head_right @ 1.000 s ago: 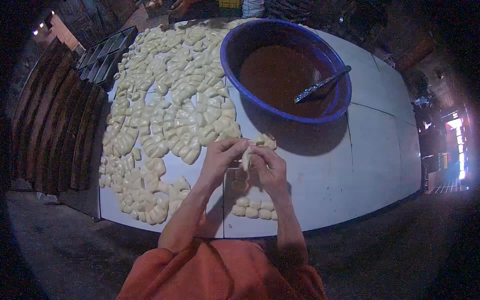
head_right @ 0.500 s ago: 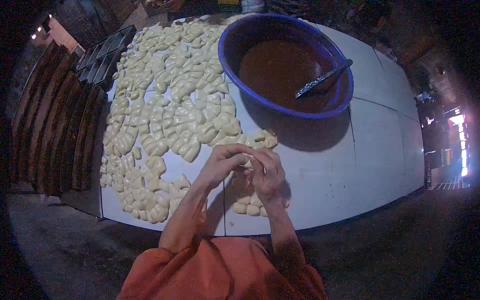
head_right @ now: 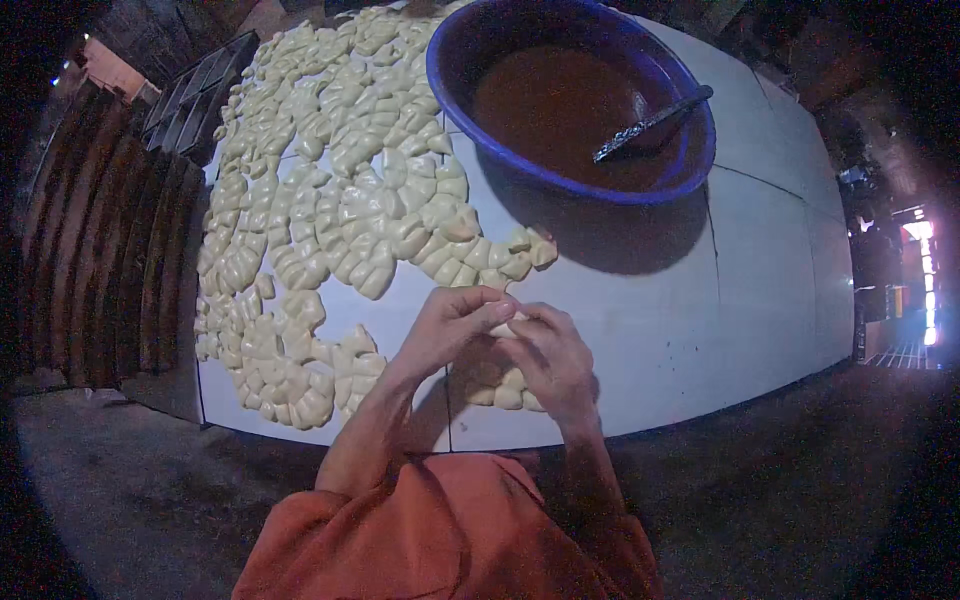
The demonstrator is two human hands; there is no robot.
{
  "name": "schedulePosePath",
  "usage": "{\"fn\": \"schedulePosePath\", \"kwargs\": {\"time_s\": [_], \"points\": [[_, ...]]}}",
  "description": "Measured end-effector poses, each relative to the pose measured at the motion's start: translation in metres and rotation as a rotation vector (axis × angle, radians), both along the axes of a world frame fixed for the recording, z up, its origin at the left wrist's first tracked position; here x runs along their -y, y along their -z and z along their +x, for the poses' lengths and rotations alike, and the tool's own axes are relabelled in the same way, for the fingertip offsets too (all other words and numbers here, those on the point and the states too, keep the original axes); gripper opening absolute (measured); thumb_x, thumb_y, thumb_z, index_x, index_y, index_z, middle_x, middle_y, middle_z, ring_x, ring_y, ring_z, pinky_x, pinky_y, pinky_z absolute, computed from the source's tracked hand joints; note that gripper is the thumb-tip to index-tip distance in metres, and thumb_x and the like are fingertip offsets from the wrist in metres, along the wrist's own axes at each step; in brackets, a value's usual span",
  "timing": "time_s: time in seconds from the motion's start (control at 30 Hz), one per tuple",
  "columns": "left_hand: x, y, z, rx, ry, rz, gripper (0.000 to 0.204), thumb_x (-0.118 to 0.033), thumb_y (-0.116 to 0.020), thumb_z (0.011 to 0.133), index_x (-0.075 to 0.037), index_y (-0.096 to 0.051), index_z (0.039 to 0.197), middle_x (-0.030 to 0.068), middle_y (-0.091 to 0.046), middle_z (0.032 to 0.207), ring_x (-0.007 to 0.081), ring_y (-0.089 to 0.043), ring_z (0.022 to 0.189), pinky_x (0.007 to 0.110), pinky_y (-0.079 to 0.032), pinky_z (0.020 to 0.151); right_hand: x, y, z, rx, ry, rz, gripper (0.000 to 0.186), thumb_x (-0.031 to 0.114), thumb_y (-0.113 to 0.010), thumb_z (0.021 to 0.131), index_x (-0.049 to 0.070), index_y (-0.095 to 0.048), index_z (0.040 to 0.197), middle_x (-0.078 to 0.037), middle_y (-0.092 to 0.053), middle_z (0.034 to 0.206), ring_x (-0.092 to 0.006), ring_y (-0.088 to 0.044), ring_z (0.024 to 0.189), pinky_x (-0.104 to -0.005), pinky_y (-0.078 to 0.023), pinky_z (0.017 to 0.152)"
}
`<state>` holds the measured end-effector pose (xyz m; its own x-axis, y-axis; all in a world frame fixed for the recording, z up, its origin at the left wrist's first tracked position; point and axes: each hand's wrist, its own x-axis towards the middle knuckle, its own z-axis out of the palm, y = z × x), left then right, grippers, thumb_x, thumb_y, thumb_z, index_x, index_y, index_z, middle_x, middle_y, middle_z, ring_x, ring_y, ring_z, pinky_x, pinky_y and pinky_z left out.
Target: The person shapes pieces of dough into crescents and places them into rectangular baking pans.
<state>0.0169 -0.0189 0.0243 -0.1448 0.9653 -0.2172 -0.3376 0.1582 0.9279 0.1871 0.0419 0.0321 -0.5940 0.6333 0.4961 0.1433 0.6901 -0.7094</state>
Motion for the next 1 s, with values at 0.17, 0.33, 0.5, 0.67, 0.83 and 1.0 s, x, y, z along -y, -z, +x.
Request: {"fn": "schedulePosePath", "kwargs": {"time_s": [0.17, 0.33, 0.5, 0.67, 0.83, 1.0], "points": [[0.01, -0.011, -0.005, -0.172, 0.012, -0.155, 0.043, -0.031, -0.06, 0.1, -0.003, -0.059, 0.132, 0.011, -0.067, 0.112, 0.015, -0.066, 0.091, 0.028, -0.054, 0.074, -0.009, 0.013, 0.031, -0.038, 0.068, -0.86, 0.02, 0.002, -0.067, 0.092, -0.004, -0.064, 0.111, -0.009, -0.067, 0.109, -0.0167, -0.066, 0.096, -0.0309, -0.058, 0.084], [0.019, -0.009, -0.023, -0.783, 0.154, -0.05, 0.048, -0.028, -0.067, 0.091, -0.006, -0.058, 0.132, 0.0138, -0.066, 0.118, 0.0249, -0.068, 0.09, 0.034, -0.053, 0.081, -0.014, 0.031, 0.032, 0.427, 0.005, -0.748, 0.019, 0.011, -0.064, 0.094, -0.001, -0.067, 0.109, -0.01, -0.073, 0.096, -0.0172, -0.07, 0.09, -0.0322, -0.056, 0.081], [0.034, 0.013, -0.02, -0.784, 0.141, -0.04, 0.049, -0.027, -0.068, 0.089, -0.007, -0.056, 0.133, 0.0162, -0.065, 0.119, 0.0324, -0.066, 0.101, 0.039, -0.051, 0.088, -0.007, 0.026, 0.021, 0.522, 0.052, -0.216, 0.017, 0.017, -0.067, 0.09, 0.004, -0.071, 0.101, -0.011, -0.07, 0.091, -0.0303, -0.068, 0.083, -0.0365, -0.054, 0.076], [0.059, 0.021, -0.035, -0.739, -0.113, -0.015, 0.043, -0.023, -0.068, 0.09, -0.008, -0.059, 0.129, 0.0148, -0.066, 0.115, 0.03, -0.068, 0.091, 0.036, -0.054, 0.08, -0.016, 0.038, 0.032, 0.32, 0.243, -0.473, 0.019, 0.016, -0.068, 0.091, 0.003, -0.071, 0.106, -0.013, -0.071, 0.096, -0.0228, -0.069, 0.077, -0.0332, -0.054, 0.072], [0.08, -0.001, -0.054, -0.728, -0.194, -0.168, 0.04, -0.022, -0.071, 0.09, -0.004, -0.064, 0.125, 0.0148, -0.07, 0.107, 0.0217, -0.068, 0.077, 0.032, -0.055, 0.071, -0.087, -0.021, 0.019, 0.02, 0.362, -0.259, 0.019, 0.014, -0.066, 0.094, -0.003, -0.072, 0.099, -0.01, -0.071, 0.086, -0.0114, -0.065, 0.075, -0.0267, -0.052, 0.069], [0.086, -0.018, -0.053, -0.585, -0.229, -0.342, 0.039, -0.02, -0.072, 0.09, -0.004, -0.065, 0.125, 0.0144, -0.071, 0.108, 0.0194, -0.067, 0.077, 0.032, -0.054, 0.066, -0.244, -0.077, 0.0, 0.386, 0.475, 0.394, 0.031, 0.013, -0.063, 0.091, 0.006, -0.065, 0.121, -0.011, -0.067, 0.12, -0.0303, -0.063, 0.109, -0.0391, -0.05, 0.091]]}}
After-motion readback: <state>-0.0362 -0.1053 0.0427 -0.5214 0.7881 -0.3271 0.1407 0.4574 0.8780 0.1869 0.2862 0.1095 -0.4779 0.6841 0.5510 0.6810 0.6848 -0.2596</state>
